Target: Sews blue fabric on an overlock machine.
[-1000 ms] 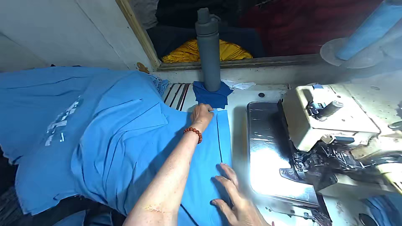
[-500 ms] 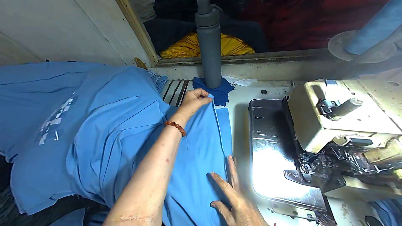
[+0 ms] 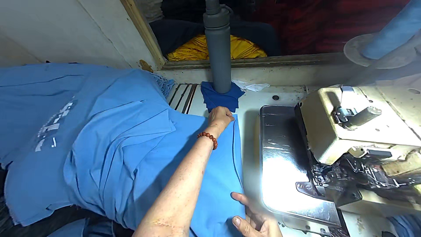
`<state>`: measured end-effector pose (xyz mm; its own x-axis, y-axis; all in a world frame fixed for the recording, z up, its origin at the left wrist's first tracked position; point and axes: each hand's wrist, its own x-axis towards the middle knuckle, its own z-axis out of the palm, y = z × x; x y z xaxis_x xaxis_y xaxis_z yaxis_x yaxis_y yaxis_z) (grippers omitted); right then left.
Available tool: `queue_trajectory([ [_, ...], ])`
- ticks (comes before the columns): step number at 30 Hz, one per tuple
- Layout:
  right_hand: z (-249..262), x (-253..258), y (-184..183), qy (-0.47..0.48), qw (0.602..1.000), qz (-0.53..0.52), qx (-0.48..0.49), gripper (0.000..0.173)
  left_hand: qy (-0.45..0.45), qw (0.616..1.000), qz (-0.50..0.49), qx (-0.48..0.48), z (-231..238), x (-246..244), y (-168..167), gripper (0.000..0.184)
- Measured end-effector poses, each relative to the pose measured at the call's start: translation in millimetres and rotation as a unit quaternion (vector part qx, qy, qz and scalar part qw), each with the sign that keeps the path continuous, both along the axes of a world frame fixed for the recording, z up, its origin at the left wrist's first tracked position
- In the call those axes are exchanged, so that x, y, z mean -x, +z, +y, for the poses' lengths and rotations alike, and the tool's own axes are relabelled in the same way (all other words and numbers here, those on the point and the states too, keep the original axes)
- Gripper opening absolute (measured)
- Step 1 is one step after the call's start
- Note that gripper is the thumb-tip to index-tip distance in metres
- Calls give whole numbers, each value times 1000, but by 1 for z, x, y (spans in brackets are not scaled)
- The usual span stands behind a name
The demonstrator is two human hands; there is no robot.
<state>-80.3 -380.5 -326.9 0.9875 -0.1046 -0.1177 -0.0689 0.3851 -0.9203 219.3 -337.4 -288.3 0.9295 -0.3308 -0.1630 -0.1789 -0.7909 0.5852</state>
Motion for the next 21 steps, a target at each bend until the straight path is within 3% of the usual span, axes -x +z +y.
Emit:
queue_trajectory([
  [5, -2, 0, -2, 7, 1000, -7, -13, 48, 22, 1000, -2, -12, -7, 3, 4, 17],
  [10, -3, 1, -6, -4, 999, -21, -36, 44, 24, 996, -24, -85, -18, 7, 6, 18],
  [15, -3, 0, -8, -4, 999, -27, -32, 43, 9, 992, -27, -120, -24, 8, 12, 33],
  [21, -2, 3, -2, -6, 1000, -19, -20, 41, -9, 985, -30, -170, -28, 13, 14, 20],
])
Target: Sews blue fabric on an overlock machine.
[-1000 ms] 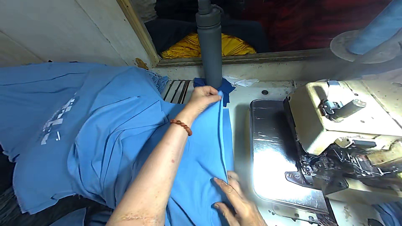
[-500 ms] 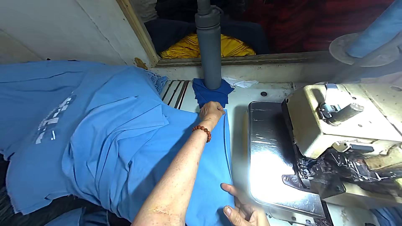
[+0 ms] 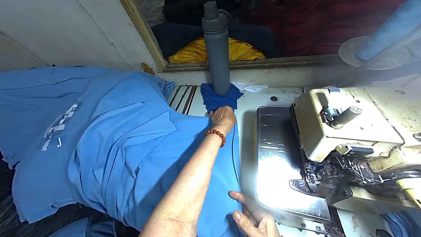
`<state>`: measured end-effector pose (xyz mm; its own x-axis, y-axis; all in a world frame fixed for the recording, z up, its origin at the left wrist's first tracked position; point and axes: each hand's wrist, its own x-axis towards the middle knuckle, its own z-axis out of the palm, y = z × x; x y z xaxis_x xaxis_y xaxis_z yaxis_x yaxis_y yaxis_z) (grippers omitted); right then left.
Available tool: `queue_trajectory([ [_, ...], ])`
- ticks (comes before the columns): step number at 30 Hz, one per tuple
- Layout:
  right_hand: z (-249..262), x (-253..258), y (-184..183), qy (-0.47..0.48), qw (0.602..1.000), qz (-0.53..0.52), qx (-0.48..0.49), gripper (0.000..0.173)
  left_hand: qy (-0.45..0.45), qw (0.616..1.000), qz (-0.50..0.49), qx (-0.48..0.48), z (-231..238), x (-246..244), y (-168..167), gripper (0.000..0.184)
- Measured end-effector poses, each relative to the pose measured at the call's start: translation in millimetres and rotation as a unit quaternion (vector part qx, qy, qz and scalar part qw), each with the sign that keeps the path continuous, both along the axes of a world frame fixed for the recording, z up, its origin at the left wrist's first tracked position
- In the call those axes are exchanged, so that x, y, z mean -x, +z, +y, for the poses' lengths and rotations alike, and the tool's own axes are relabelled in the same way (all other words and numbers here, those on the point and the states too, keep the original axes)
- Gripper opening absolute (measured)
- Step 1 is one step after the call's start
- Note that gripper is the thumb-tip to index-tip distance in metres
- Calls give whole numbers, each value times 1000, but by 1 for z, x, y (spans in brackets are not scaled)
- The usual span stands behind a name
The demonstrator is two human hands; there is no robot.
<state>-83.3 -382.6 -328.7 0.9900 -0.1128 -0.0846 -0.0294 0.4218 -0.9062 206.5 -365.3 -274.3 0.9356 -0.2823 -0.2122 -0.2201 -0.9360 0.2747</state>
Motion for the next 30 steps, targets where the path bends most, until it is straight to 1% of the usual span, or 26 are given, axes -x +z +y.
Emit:
queue_trajectory([
  [1, 0, 2, 2, -2, 1000, 0, 3, 40, -4, 999, 5, 35, 5, 0, -1, 21],
  [3, 0, 8, 3, -7, 1000, -8, 9, 39, -19, 987, 11, 161, 20, 0, 1, 22],
  [5, 1, 16, 4, -7, 1000, -19, 24, 39, -49, 955, -15, 291, 36, 4, 11, 22],
  [7, 3, 23, 2, -20, 998, -36, 36, 38, -95, 914, -67, 388, 50, 15, 34, 18],
  [10, 9, 30, -2, -56, 994, -75, 63, 33, -179, 855, -147, 465, 66, 36, 82, 11],
  [12, 12, 32, -3, -82, 989, -97, 77, 27, -245, 816, -190, 488, 74, 51, 111, 7],
  [14, 15, 33, -2, -110, 981, -121, 102, 22, -292, 791, -218, 492, 78, 68, 137, 8],
  [16, 17, 32, 3, -140, 973, -135, 124, 20, -311, 778, -237, 491, 79, 87, 158, 12],
  [18, 19, 31, 8, -166, 965, -141, 146, 24, -325, 769, -252, 490, 81, 102, 174, 14],
  [20, 21, 29, 13, -188, 959, -145, 157, 28, -337, 763, -255, 490, 85, 115, 184, 15],
  [23, 21, 27, 18, -204, 947, -161, 189, 28, -347, 761, -259, 483, 92, 128, 193, 15],
  [24, 21, 27, 19, -206, 942, -169, 205, 25, -348, 760, -264, 481, 94, 130, 194, 15],
  [27, 18, 31, 22, -202, 927, -200, 243, 8, -345, 762, -274, 475, 103, 136, 197, 16],
  [30, 17, 36, 22, -206, 925, -195, 254, 8, -334, 767, -277, 473, 109, 140, 199, 17],
])
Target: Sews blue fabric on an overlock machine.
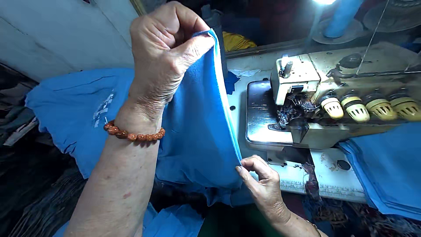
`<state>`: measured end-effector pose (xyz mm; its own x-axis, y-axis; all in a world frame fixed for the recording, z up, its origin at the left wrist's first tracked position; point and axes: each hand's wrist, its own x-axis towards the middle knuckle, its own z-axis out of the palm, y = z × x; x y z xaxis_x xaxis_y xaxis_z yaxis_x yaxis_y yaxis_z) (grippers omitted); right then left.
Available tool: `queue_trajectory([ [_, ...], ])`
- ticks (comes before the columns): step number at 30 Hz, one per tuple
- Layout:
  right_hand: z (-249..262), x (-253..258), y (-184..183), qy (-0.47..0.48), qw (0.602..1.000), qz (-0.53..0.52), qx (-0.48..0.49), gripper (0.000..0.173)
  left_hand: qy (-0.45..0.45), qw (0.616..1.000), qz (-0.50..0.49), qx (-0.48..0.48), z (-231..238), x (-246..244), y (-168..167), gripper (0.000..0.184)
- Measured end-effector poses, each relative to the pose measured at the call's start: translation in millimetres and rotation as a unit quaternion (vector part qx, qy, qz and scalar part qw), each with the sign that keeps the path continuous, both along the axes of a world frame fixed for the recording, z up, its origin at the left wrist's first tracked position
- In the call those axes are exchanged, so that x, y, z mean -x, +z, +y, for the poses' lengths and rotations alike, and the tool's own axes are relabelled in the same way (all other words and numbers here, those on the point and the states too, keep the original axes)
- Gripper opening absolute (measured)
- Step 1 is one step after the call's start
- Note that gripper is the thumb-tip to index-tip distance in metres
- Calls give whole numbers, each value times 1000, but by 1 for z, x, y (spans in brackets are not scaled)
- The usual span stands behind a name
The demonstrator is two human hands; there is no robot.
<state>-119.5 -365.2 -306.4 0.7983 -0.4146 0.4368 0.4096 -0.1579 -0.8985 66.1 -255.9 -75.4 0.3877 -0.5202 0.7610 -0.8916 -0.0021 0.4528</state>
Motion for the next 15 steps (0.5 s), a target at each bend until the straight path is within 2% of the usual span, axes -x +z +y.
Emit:
queue_trajectory([
  [3, -3, 3, 2, 33, 994, 67, -78, 8, -9, 1000, 2, -3, 3, 6, 1, 19],
  [5, -8, 4, 8, 82, 978, 127, -142, 11, -18, 1000, 3, -8, 5, 11, 1, 19],
  [8, -12, 4, 15, 135, 950, 164, -228, 14, -29, 1000, 1, -9, 6, 14, 2, 20],
  [11, -11, 5, 14, 136, 947, 161, -241, 15, -21, 1000, 3, -6, 7, 11, 1, 19],
  [15, -8, 7, 8, 91, 965, 132, -208, 18, -5, 1000, 6, -4, 8, 6, -3, 18],
])
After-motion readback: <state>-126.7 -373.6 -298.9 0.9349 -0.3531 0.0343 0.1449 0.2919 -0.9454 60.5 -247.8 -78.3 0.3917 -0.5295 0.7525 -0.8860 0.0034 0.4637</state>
